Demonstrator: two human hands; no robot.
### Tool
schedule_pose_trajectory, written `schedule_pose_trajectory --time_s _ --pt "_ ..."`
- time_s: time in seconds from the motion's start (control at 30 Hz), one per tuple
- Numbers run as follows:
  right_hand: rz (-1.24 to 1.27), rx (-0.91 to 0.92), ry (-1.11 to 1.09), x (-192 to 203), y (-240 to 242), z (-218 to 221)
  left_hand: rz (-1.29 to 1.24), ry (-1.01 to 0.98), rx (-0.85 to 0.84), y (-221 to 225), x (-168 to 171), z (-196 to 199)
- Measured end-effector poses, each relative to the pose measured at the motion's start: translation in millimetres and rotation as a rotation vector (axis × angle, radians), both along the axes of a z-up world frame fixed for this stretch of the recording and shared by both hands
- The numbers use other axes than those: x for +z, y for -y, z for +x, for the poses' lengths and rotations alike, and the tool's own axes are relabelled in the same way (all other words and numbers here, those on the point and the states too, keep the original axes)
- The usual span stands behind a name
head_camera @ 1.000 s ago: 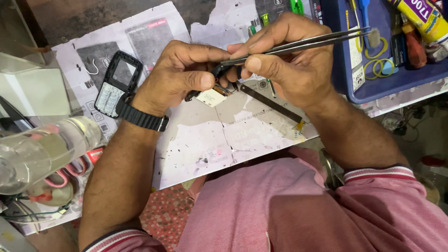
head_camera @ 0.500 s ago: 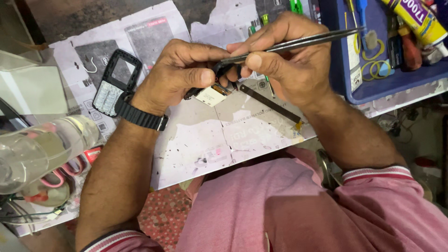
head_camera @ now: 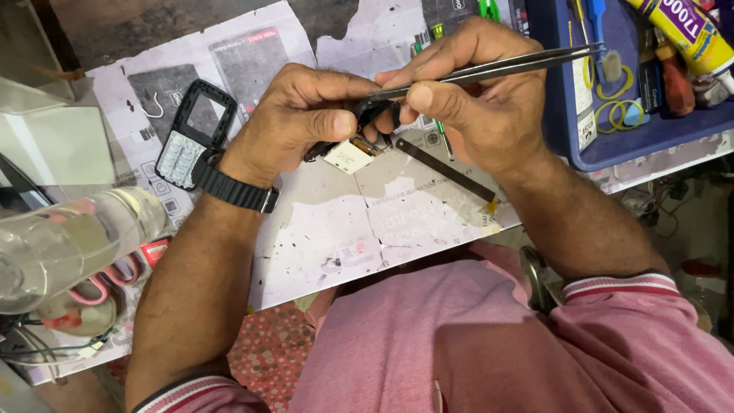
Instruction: The person disassembles a mobile phone using tweezers and a screwdriver. They remove the back cover, disconnect internal components, and handle small parts like the SIM card tray and battery. The person works at a cluttered table with various tools and phone parts.
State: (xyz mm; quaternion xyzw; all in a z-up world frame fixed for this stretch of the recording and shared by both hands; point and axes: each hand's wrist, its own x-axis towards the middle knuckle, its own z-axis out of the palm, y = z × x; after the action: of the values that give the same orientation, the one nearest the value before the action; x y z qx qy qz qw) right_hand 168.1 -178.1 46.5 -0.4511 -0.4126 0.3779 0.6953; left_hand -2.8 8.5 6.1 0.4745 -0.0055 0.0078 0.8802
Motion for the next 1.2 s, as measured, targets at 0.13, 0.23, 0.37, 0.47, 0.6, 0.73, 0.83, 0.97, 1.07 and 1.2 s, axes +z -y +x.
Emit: schedule_pose_trajectory --time_s 0.13,0.23,0.37,0.47,0.6,0.73,0.83,0.97,1.07,1.2 --pt "-0.003 -0.001 0.006 -1.7 0.4 0.7 0.006 -0.009 0.0 -0.3 -0.8 -0.1" --pt "0.019 0.002 -0.028 -2.9 -0.7 0.5 0.009 -0.004 -0.003 -0.9 -0.4 0.2" --pt "0.02 0.005 -0.034 -3.5 -0.5 0.2 -0.002 0.007 -0.005 -0.6 -1.3 -1.2" --pt "0.015 0.007 -0.031 -2.9 0.8 0.6 0.001 0.01 -0.004 -0.6 -2.0 -0.5" --pt "0.006 0.007 -0.016 -2.5 0.0 2.2 0.006 0.014 -0.002 -0.7 -1.8 -0.5" --pt "0.009 0.005 -0.017 -3.3 -0.8 2.2 0.005 0.012 -0.005 -1.1 -1.7 -0.8" --pt "0.006 0.005 -0.026 -3.5 -0.3 2.1 0.018 0.018 -0.001 -0.8 -2.0 -0.9" --pt "0.01 0.014 -0.031 -3.8 -0.7 2.8 0.028 0.011 0.004 -0.9 -1.3 -0.7" --pt "0.008 0.014 -0.021 -4.6 -0.7 3.3 0.035 0.021 0.007 -0.4 -2.1 -0.2" --pt "0.001 0.016 -0.015 -3.5 -0.1 3.5 0.041 0.027 0.013 -0.2 -3.2 -0.6"
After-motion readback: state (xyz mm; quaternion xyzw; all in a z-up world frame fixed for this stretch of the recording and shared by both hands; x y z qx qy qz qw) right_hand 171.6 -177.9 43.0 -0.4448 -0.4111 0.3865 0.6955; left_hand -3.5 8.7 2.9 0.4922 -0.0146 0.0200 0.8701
